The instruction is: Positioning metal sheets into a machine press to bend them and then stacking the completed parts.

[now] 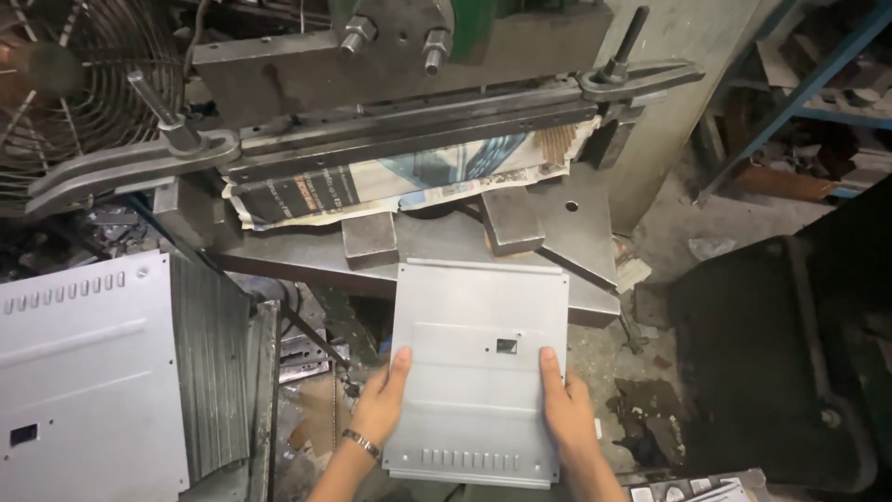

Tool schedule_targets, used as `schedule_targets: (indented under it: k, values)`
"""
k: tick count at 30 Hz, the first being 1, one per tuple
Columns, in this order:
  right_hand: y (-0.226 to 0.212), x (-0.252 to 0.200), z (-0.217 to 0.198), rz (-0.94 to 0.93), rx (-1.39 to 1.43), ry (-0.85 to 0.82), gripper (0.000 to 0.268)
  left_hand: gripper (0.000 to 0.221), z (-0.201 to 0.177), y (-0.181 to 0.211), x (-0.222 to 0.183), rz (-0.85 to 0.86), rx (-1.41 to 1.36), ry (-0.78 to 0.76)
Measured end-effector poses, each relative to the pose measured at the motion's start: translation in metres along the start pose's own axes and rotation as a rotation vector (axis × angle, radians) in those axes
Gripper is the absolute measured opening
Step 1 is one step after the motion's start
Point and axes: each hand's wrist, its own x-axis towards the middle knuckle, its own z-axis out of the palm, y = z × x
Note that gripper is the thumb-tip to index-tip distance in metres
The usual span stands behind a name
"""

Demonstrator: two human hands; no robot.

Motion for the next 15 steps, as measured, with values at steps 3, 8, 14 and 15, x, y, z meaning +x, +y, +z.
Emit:
schedule_targets:
  k: [3,8,14,15]
  values:
    - [0.011,0.001,0.006,-0.028,-0.007,-0.012,0.076,0.069,-0.005,-0.021,-0.003,-0.035,0.036,0.031]
    - [0.006,-0.003,0.008,-0.046,0.001,0.007,0.072,0.068,-0.001,-0.027,-0.005,-0.047,-0.066,0.032]
    - [0.002,-0.011,-0.001,0.003,0.090,-0.052,0.066,0.065,0.002,-0.009,-0.023,-0.107,-0.046,0.070]
    - [0.012,-0.011,-0.004,0.000,0.091,-0.051,0.066,0.065,-0.001,-0.017,-0.024,-0.104,-0.047,0.070]
